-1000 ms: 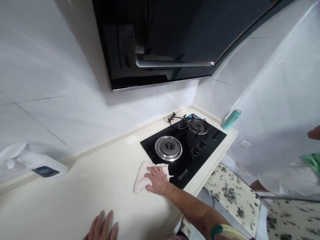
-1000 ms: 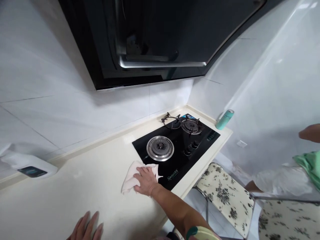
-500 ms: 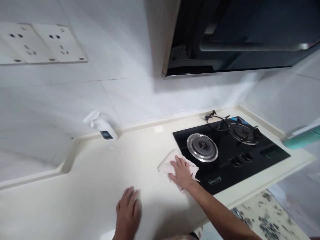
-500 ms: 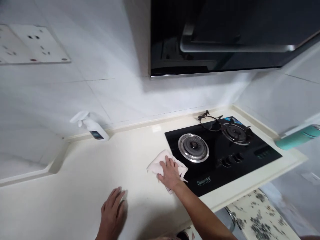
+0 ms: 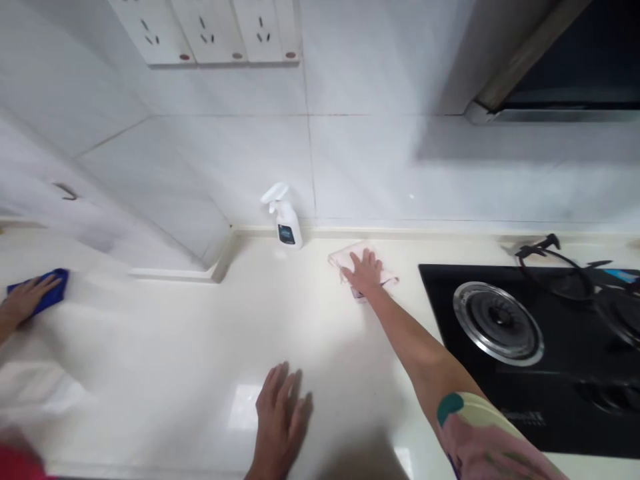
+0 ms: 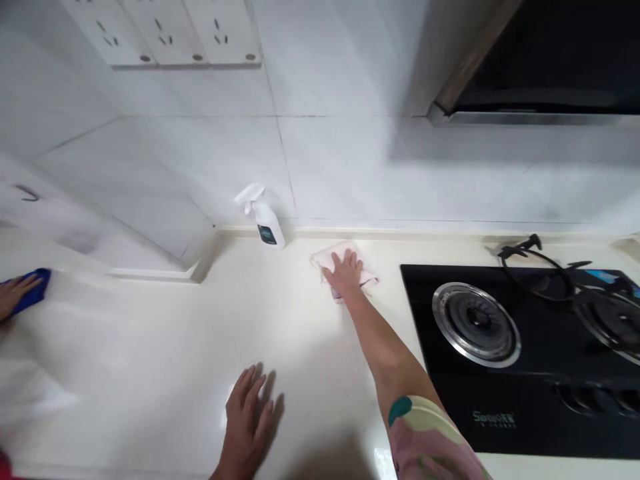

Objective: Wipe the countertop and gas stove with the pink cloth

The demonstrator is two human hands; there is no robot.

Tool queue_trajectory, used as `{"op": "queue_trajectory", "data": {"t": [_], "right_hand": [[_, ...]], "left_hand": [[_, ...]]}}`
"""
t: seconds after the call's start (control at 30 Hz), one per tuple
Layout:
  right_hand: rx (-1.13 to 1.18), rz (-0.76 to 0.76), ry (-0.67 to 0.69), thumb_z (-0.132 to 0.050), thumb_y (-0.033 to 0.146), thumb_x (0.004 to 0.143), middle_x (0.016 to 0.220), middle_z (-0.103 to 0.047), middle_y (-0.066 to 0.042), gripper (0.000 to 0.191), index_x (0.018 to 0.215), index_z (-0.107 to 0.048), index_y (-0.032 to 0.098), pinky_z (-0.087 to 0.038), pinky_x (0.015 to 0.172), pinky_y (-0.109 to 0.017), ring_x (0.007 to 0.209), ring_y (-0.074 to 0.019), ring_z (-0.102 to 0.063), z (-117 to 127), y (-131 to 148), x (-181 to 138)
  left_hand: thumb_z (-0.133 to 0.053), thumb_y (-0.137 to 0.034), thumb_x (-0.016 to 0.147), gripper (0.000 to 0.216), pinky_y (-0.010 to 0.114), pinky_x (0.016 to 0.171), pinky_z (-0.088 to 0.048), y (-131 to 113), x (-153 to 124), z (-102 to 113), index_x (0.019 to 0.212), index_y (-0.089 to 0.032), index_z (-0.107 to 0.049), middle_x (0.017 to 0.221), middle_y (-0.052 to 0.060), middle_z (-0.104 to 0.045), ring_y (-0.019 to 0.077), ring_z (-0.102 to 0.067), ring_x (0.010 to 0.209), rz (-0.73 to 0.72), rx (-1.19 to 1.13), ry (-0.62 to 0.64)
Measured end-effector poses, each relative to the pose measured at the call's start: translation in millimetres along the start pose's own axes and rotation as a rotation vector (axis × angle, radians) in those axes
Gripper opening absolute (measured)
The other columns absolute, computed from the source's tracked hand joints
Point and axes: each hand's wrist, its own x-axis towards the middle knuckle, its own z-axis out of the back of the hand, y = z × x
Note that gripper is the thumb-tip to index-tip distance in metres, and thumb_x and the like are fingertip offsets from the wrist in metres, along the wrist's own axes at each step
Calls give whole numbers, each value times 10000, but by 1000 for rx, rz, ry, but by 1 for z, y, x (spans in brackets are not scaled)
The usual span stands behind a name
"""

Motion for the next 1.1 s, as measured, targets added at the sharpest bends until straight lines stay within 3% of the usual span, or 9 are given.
{"op": "queue_trajectory", "data": {"t": [0.1,0.23,0.3,0.4,0.5,0.7,0.8,0.93,1.1], "right_hand": [[20,203,44,-437,647,1031,1796,-60,-140,747,1680,-322,296,-62,1262,-610,1637,-409,-57,-11,70,-18],[75,543,151,-553,610,996,1800,-62,-92,689,1620,-432,344,-14,1275,-609,1645,-390,-26,-39,135,-95],[104,706,189,-595,610,974,1799,-87,-69,681,1597,-457,371,-9,1284,-599,1649,-368,-23,-56,143,-140],[146,871,165,-618,627,961,1795,-138,-56,694,1589,-462,377,0,1302,-556,1653,-317,-43,-73,123,-185],[133,731,129,-623,621,955,1788,-168,-66,706,1594,-466,365,-13,1295,-584,1645,-331,-96,-68,71,-184],[-79,97,32,-457,604,1027,1796,-113,-85,680,1648,-399,333,-95,1260,-646,1638,-403,-78,-33,-61,-142],[-67,-45,-18,-345,597,1060,1796,-100,-106,668,1658,-384,301,-103,1266,-625,1642,-377,-65,-31,-93,-145],[-5,-20,1,-344,595,1059,1797,-75,-123,678,1667,-366,296,-72,1252,-665,1637,-413,-31,-41,-58,-167],[42,432,183,-529,595,1009,1798,-68,-110,712,1653,-387,326,2,1248,-691,1637,-425,17,-61,48,-231]], "left_hand": [[-522,-239,1030,708,610,1212,-434,-3,0,3,1663,-389,-243,1703,91,-362,326,-327,1588,4,9,24],[-510,-275,1035,694,643,1220,-423,-2,-4,4,1663,-392,-239,1746,94,-251,340,-275,1609,82,-23,-2],[-508,-280,1036,684,664,1225,-406,-1,-6,3,1660,-388,-249,1748,106,-230,352,-270,1607,115,-35,-28],[-522,-268,1029,692,669,1221,-405,2,-10,2,1658,-377,-253,1722,128,-273,359,-319,1581,103,-23,-50],[-517,-253,1025,689,652,1208,-420,4,-19,2,1649,-396,-261,1692,127,-340,355,-351,1563,78,15,-32],[-489,-258,1044,624,610,1211,-399,-2,-42,11,1627,-385,-308,1626,124,-451,340,-363,1563,77,43,1],[-493,-264,1044,611,609,1226,-375,-8,-48,13,1620,-365,-313,1637,131,-428,340,-345,1571,79,27,5],[-516,-327,1037,610,631,1227,-359,-15,-50,13,1613,-335,-316,1656,155,-388,363,-313,1583,57,23,8],[-506,-392,1036,582,648,1242,-325,-17,-46,14,1593,-302,-362,1659,162,-381,362,-292,1591,93,-22,-45]]}}
